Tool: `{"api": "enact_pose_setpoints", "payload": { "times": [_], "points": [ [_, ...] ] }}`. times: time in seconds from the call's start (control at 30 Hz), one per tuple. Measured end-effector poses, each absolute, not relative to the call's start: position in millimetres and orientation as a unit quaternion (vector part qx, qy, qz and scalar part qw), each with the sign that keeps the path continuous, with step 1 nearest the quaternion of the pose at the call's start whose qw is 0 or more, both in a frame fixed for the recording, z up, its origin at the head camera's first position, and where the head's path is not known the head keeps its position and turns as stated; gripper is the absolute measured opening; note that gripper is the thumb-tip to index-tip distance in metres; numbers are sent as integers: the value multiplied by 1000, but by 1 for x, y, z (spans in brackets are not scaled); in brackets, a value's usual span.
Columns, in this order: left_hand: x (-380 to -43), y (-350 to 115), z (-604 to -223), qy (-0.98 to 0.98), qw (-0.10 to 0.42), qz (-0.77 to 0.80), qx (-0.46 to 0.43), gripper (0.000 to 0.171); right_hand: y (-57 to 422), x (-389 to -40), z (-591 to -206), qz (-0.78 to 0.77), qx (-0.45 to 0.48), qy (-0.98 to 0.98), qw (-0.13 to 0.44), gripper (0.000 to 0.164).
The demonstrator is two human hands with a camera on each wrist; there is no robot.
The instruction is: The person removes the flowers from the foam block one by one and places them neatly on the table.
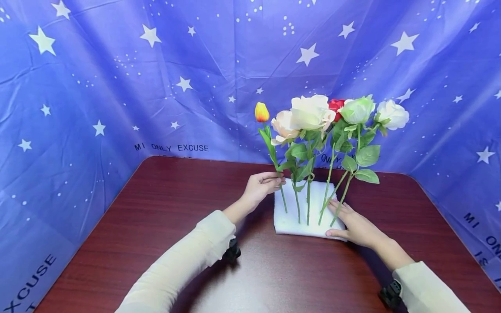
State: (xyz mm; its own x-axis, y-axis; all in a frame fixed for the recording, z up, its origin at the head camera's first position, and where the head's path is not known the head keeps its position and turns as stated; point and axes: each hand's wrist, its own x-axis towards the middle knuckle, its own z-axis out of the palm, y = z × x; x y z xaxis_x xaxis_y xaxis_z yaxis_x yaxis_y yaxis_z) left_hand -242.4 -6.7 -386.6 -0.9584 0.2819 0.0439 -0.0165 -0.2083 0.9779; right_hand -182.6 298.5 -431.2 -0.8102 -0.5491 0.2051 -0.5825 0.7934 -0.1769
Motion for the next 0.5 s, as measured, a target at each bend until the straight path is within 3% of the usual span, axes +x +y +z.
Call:
{"api": "enact_pose_setpoints", "payload": {
  "times": [0.5],
  "points": [
    [-244, -5, -390, 609, 127, 778, 90, 31, 298, -184, -432, 122, 302, -941, 90, 78]
  ]
}}
